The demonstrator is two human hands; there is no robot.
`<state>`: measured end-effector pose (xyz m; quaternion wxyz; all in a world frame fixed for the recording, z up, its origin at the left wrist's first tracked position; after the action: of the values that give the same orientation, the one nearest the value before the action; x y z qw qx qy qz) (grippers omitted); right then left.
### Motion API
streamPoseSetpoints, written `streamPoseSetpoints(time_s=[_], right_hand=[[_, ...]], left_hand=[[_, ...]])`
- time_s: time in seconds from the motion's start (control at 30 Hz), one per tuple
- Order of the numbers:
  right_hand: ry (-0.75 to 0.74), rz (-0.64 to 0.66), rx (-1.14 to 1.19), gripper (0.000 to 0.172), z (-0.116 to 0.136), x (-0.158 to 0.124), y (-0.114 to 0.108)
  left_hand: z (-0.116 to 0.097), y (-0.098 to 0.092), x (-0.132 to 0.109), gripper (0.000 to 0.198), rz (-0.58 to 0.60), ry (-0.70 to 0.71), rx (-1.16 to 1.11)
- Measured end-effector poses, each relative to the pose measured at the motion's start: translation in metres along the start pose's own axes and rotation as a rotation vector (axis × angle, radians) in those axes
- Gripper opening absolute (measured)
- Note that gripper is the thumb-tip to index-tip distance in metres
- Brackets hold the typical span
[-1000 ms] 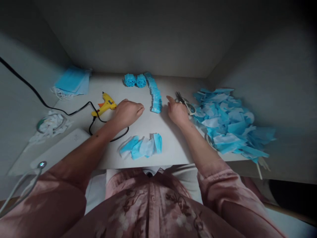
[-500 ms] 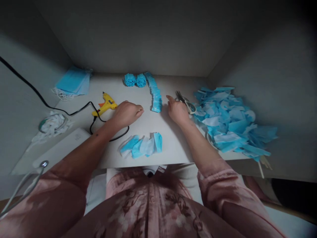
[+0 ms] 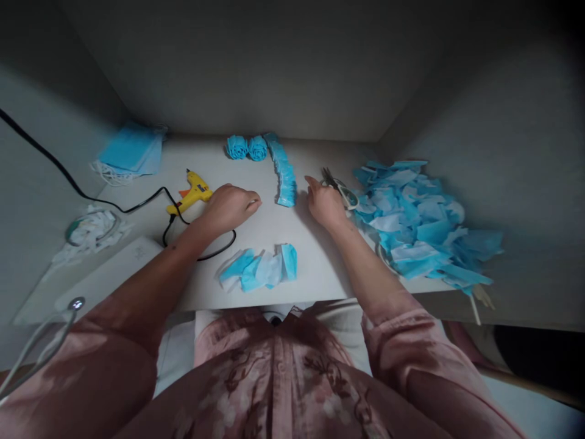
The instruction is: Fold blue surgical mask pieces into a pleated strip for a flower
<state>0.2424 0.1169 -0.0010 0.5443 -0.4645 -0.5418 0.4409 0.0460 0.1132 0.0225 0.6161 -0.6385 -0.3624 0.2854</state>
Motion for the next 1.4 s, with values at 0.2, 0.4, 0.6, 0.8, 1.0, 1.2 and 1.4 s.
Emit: streamPoseSetpoints(time_s=[0.2, 0.4, 0.6, 0.8, 1.0, 1.2, 1.4], right_hand=[[0.009, 0.007, -0.002, 0.049, 0.002, 0.000, -0.001], [-0.020, 0.016, 0.047, 0.039, 0.007, 0.000, -0.001], [-0.082, 0.036, 0.046, 0.036, 0.017, -0.001, 0.001], [-0.098, 0.050, 0.076, 0.029, 0.020, 0.003, 0.010], [-0.105, 0.007, 0.261, 0.026, 0.016, 0.006, 0.007], [-0.072, -0.096, 0.512, 0.023, 0.002, 0.005, -0.007], [-0.145, -0.122, 0.604, 0.022, 0.008, -0.001, -0.014]], left_hand=[[0.002, -0.003, 0.000, 0.044, -0.036, -0.002, -0.050], [0.001, -0.006, 0.000, 0.039, -0.088, 0.031, -0.104], [0.002, -0.001, 0.003, 0.038, -0.099, 0.036, -0.201], [0.016, 0.005, 0.007, 0.030, -0.128, -0.050, -0.609], [0.016, 0.021, 0.012, 0.029, -0.059, -0.245, -1.213], [0.013, 0.048, 0.022, 0.030, 0.056, -0.501, -1.437], [-0.014, 0.083, 0.031, 0.048, 0.345, -0.578, -1.639]])
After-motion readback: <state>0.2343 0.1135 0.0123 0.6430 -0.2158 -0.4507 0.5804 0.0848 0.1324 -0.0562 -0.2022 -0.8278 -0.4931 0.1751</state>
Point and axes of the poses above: each hand's wrist, its own x-axis towards the middle knuckle, its own y-axis out of the palm, z = x × y, the point moved 10 cm from there along x, towards the middle knuckle, and after that the axes turned 3 degrees about -x, right-handed, at the moved point
